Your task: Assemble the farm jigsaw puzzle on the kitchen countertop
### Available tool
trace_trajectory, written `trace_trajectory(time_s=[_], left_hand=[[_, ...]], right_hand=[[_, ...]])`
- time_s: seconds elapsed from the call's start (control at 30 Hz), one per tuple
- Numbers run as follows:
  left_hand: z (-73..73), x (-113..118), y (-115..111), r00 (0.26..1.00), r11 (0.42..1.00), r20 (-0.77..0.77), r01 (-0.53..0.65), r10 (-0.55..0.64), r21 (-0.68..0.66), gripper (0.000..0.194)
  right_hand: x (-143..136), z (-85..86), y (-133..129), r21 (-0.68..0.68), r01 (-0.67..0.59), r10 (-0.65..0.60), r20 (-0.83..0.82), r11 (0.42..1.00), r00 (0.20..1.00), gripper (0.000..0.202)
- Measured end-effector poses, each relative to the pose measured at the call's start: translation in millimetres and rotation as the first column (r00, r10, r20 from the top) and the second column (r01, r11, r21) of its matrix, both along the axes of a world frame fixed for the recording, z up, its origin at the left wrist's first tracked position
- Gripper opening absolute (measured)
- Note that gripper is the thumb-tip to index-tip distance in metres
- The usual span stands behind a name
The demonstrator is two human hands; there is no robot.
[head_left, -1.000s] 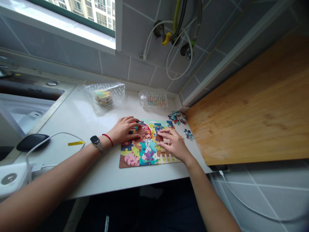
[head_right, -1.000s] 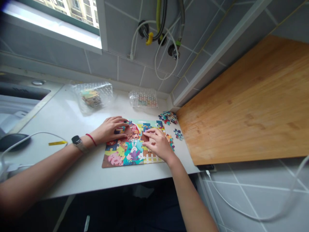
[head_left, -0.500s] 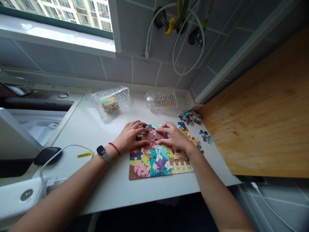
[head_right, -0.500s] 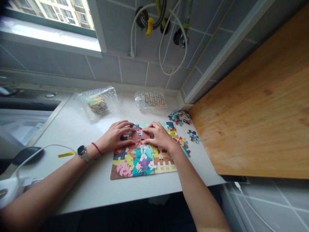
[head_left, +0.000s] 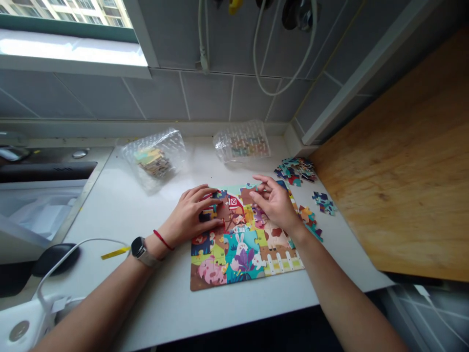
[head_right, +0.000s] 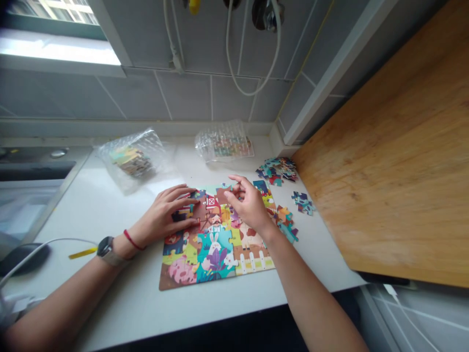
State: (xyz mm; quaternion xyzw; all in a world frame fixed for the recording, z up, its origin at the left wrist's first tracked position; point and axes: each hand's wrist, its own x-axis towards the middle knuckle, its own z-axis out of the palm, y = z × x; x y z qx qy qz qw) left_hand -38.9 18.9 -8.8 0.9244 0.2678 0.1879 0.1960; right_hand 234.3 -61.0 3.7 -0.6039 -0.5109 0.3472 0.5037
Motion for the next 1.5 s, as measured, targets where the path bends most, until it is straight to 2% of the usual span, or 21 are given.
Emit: trace_trajectory(time_s=[0.07, 0.2, 0.33, 0.5, 0.67, 0.8, 0.87, 1.0, 1.07, 1.13, 1.2, 1.27, 1.4, 1.5], left_hand=[[0.1, 0.2, -0.2, 1.0, 1.0, 0.014, -0.001, 0.001, -0.011, 0.052], [0.4, 0.9, -1.0, 0.999, 1.0, 0.049, 0.012, -0.011, -0.022, 0.064], [0.8, 1.5, -1.3, 0.999, 1.0, 0.05, 0.019, -0.018, -0.018, 0.065], [1.9, 2.1, -1.5, 0.999, 1.0, 0.016, 0.029, -0.029, -0.006, 0.055], [2.3, 2.5, -3.2, 0.999, 0.999, -0.017, 0.036, -0.035, 0.015, 0.048], [1.3, 3.1, -4.4, 1.0, 0.999, 0.007, 0.026, -0.027, 0.032, 0.05], [0.9, 3.5, -4.5, 0.999, 0.999, 0.042, 0.01, -0.011, 0.032, 0.048], [3.2, 5.7, -5.3, 0.977, 0.999, 0.209, -0.037, 0.032, 0.021, 0.024], [6.6, 7.4, -6.8, 0.95, 0.998, 0.308, -0.06, 0.059, -0.005, 0.019], [10.9, 9.2, -9.0, 0.928, 0.997, 0.368, -0.046, 0.063, -0.054, 0.017], [15.0, 10.8, -11.4, 0.922, 0.993, 0.385, 0.001, 0.046, -0.12, 0.018], [17.7, 11.8, -13.1, 0.924, 0.982, 0.38, 0.046, 0.028, -0.184, 0.021], [19.5, 12.6, -14.3, 0.928, 0.966, 0.371, 0.12, -0.029, -0.227, 0.023], [19.7, 14.3, -15.7, 0.928, 0.96, 0.349, 0.204, -0.128, -0.19, 0.021]], right_hand=[[-3.1, -2.5, -0.1, -0.029, -0.01, 0.008, -0.072, 1.0, 0.997, 0.052], [-10.2, -1.2, -1.3, -0.019, -0.007, 0.007, -0.037, 1.0, 0.999, 0.025], [-9.6, 3.3, -4.0, 0.017, -0.004, 0.003, 0.027, 1.0, 1.0, 0.025], [-6.9, 7.4, -9.9, -0.002, -0.133, 0.131, 0.202, 0.991, 0.971, 0.029], [-14.9, 9.9, -14.2, 0.027, -0.252, 0.222, 0.387, 0.967, 0.895, 0.038], [-18.7, 11.9, -17.1, 0.002, -0.393, 0.347, 0.465, 0.919, 0.814, 0.055], [-19.2, 13.8, -19.3, -0.025, -0.446, 0.401, 0.485, 0.895, 0.777, 0.064], [-20.7, 18.1, -23.3, -0.061, -0.542, 0.501, 0.476, 0.838, 0.723, 0.075], [-21.5, 19.1, -23.6, -0.039, -0.577, 0.528, 0.455, 0.816, 0.717, 0.074], [-21.3, 18.9, -22.5, 0.01, -0.596, 0.535, 0.428, 0.803, 0.728, 0.064], [-19.9, 18.3, -20.7, 0.07, -0.584, 0.518, 0.384, 0.809, 0.764, 0.05], [-17.9, 17.9, -19.5, 0.107, -0.534, 0.477, 0.331, 0.839, 0.815, 0.036], [-17.6, 16.3, -20.5, 0.11, -0.323, 0.302, 0.173, 0.94, 0.937, 0.013], [-21.4, 13.5, -21.6, 0.109, -0.205, 0.201, 0.046, 0.973, 0.978, 0.032]])
